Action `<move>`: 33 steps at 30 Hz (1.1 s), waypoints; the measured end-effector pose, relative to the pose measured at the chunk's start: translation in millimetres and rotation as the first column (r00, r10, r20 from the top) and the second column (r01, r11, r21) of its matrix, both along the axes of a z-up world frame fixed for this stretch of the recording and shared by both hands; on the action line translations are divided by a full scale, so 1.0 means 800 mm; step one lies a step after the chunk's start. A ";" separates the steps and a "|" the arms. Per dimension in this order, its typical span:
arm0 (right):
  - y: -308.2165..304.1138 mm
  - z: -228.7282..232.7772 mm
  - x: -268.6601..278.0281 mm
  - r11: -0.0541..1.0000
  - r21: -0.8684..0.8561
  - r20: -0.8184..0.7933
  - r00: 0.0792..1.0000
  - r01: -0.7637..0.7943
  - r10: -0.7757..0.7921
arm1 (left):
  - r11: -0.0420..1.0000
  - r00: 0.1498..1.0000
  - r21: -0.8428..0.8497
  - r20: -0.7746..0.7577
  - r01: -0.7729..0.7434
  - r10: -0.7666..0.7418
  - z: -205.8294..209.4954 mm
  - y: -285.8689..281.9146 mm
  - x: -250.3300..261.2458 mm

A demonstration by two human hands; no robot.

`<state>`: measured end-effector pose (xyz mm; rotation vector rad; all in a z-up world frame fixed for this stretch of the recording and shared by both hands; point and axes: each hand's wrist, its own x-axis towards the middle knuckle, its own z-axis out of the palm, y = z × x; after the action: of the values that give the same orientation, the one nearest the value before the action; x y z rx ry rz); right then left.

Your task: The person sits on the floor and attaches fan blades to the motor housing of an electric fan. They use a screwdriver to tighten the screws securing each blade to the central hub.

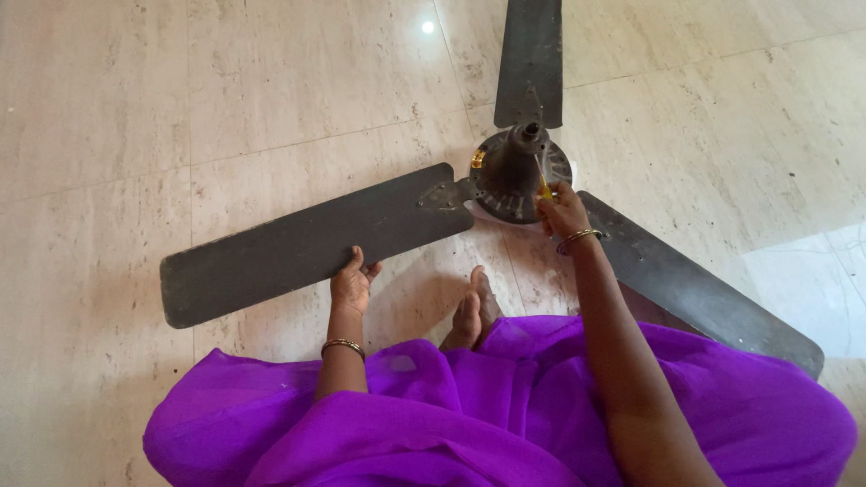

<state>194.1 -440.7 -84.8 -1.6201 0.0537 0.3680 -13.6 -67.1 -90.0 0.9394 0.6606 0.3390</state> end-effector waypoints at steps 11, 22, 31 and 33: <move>-0.002 0.011 -0.007 0.997 -0.034 0.007 0.998 -0.070 0.070 | 0.998 0.998 0.035 0.019 0.062 -0.062 -0.014 0.009 0.021; 0.001 0.024 -0.012 0.988 -0.123 0.030 0.995 -0.092 0.096 | 0.996 0.997 0.038 -0.012 0.076 -0.076 0.000 0.002 0.024; 0.001 0.022 -0.010 0.991 -0.093 0.058 0.993 -0.101 0.107 | 0.997 0.997 0.008 -0.013 0.076 -0.076 0.003 -0.004 0.022; 0.000 0.023 -0.010 0.991 -0.092 0.071 0.992 -0.096 0.103 | 0.997 0.997 0.015 -0.011 0.077 -0.077 0.001 -0.003 0.022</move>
<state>185.9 -440.6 -66.1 -1.7270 -0.0694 0.3857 4.1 -69.7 -89.0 0.9789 0.6306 0.2714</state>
